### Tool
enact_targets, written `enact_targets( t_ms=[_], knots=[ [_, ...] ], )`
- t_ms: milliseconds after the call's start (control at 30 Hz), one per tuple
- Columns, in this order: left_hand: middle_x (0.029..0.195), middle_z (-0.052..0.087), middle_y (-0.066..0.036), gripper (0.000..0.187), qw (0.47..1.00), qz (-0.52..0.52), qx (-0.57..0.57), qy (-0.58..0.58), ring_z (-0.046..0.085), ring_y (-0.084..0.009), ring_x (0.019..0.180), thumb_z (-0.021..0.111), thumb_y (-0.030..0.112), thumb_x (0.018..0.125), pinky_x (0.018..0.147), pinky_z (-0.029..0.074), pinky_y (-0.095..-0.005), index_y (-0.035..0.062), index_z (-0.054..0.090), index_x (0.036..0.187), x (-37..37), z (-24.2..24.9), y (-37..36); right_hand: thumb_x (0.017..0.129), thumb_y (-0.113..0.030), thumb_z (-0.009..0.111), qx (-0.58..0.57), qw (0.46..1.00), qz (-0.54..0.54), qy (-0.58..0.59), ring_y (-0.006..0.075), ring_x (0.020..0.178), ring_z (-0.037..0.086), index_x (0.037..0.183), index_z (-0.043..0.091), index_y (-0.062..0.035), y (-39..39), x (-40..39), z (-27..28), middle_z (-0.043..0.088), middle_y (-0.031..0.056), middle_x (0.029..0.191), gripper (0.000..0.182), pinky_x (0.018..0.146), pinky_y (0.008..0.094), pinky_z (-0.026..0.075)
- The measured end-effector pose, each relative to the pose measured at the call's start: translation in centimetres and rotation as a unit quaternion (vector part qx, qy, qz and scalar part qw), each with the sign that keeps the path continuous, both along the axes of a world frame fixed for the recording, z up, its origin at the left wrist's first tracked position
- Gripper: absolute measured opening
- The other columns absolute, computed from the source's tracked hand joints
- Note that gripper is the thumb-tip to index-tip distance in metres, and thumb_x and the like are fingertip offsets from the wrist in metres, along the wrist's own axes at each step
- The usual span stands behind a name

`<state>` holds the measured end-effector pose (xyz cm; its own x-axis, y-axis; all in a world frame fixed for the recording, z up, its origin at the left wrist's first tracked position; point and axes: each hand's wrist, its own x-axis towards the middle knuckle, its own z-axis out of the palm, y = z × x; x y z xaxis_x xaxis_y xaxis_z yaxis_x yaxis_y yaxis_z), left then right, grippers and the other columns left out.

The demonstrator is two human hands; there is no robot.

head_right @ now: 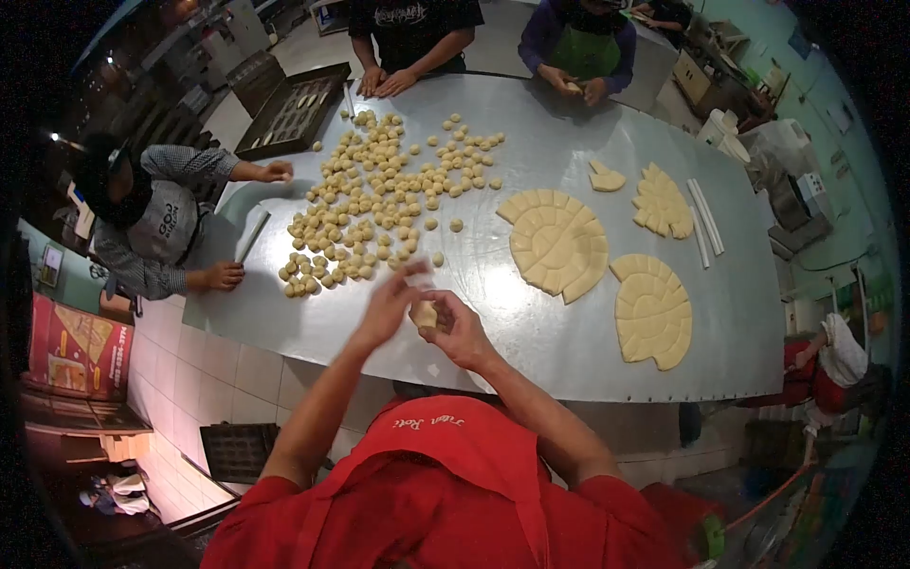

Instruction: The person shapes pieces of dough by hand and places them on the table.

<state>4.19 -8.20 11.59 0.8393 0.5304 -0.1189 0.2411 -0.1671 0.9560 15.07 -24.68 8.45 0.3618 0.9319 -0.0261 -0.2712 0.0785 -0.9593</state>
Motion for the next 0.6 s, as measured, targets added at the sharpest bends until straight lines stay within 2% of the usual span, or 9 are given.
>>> enact_targets(
  t_ms=[67,133,200,267,333,400,467,533,600],
  knots=[
    [0.119,0.074,-0.010,0.045,0.996,-0.038,-0.043,-0.073,0.068,-0.0132,0.106,0.060,0.024,0.111,0.094,0.056,-0.0310,0.0009,0.059,0.150,-1.6,-2.5,-3.8,0.093,-0.005,0.080,0.005,1.000,-0.022,0.000,0.0147,0.104,0.070,0.141,0.058,-0.0044,-1.2,-0.2,-0.5,0.070,0.0059,0.116,0.052,0.087,0.0306,0.059],
    [0.116,0.075,-0.010,0.044,0.992,-0.010,-0.102,-0.077,0.069,-0.0129,0.106,0.061,0.022,0.112,0.092,0.057,-0.0294,0.0012,0.058,0.151,-3.1,-4.6,-5.7,0.096,-0.013,0.079,-0.163,0.958,0.000,-0.236,0.0164,0.101,0.073,0.130,0.066,-0.0034,-2.7,-0.2,0.3,0.073,0.0109,0.106,0.037,0.084,0.0316,0.059],
    [0.108,0.077,-0.010,0.040,0.983,0.028,-0.174,-0.046,0.071,-0.0127,0.096,0.066,0.024,0.109,0.084,0.060,-0.0295,-0.0008,0.064,0.140,-4.1,-5.0,-6.9,0.097,-0.016,0.078,-0.138,0.954,-0.018,-0.264,0.0188,0.097,0.074,0.125,0.069,-0.0026,-3.7,-1.1,-0.3,0.074,0.0135,0.103,0.031,0.081,0.0332,0.059],
    [0.104,0.077,-0.011,0.036,0.988,0.040,-0.151,0.012,0.072,-0.0130,0.091,0.068,0.025,0.108,0.080,0.060,-0.0295,-0.0017,0.067,0.133,-4.9,-4.6,-6.9,0.099,-0.018,0.076,-0.112,0.948,-0.030,-0.296,0.0212,0.093,0.076,0.119,0.072,-0.0017,-3.9,-1.8,-1.2,0.074,0.0162,0.099,0.027,0.079,0.0348,0.059],
    [0.100,0.078,-0.011,0.034,0.987,0.055,-0.131,0.069,0.073,-0.0133,0.086,0.071,0.026,0.107,0.076,0.061,-0.0295,-0.0026,0.069,0.126,-5.5,-4.7,-6.7,0.098,-0.017,0.076,-0.074,0.907,-0.056,-0.412,0.0263,0.087,0.076,0.117,0.072,-0.0006,-3.4,-2.1,-2.0,0.075,0.0176,0.102,0.025,0.075,0.0381,0.060],
    [0.096,0.078,-0.012,0.038,0.986,0.086,-0.109,0.089,0.074,-0.0141,0.083,0.069,0.034,0.108,0.070,0.060,-0.0291,-0.0033,0.071,0.114,-5.7,-4.5,-6.3,0.098,-0.015,0.075,-0.035,0.903,-0.064,-0.423,0.0268,0.085,0.077,0.115,0.072,0.0005,-2.2,-2.4,-2.0,0.075,0.0180,0.102,0.023,0.072,0.0381,0.061],
    [0.096,0.079,-0.013,0.041,0.982,0.116,-0.112,0.096,0.074,-0.0171,0.081,0.065,0.037,0.109,0.070,0.059,-0.0318,-0.0031,0.072,0.112,-5.7,-4.4,-5.8,0.099,-0.012,0.077,-0.079,0.939,-0.035,-0.333,0.0210,0.081,0.076,0.115,0.074,0.0006,-1.2,-2.8,-1.3,0.077,0.0136,0.097,0.021,0.074,0.0333,0.062],
    [0.095,0.079,-0.015,0.045,0.977,0.142,-0.118,0.106,0.075,-0.0201,0.080,0.061,0.041,0.111,0.069,0.058,-0.0345,-0.0030,0.072,0.110,-5.9,-5.1,-5.4,0.098,-0.012,0.077,-0.070,0.935,-0.027,-0.346,0.0194,0.081,0.076,0.116,0.074,0.0002,0.0,-3.2,-1.4,0.077,0.0130,0.097,0.022,0.074,0.0328,0.062],
    [0.088,0.076,-0.020,0.055,0.984,0.156,0.051,0.064,0.073,-0.0307,0.076,0.051,0.047,0.114,0.070,0.056,-0.0427,-0.0028,0.072,0.103,-5.9,-6.0,-4.8,0.098,-0.012,0.078,-0.063,0.931,-0.025,-0.358,0.0178,0.080,0.075,0.117,0.075,-0.0001,1.1,-3.5,-1.2,0.077,0.0125,0.096,0.023,0.074,0.0323,0.062]
  ],
)
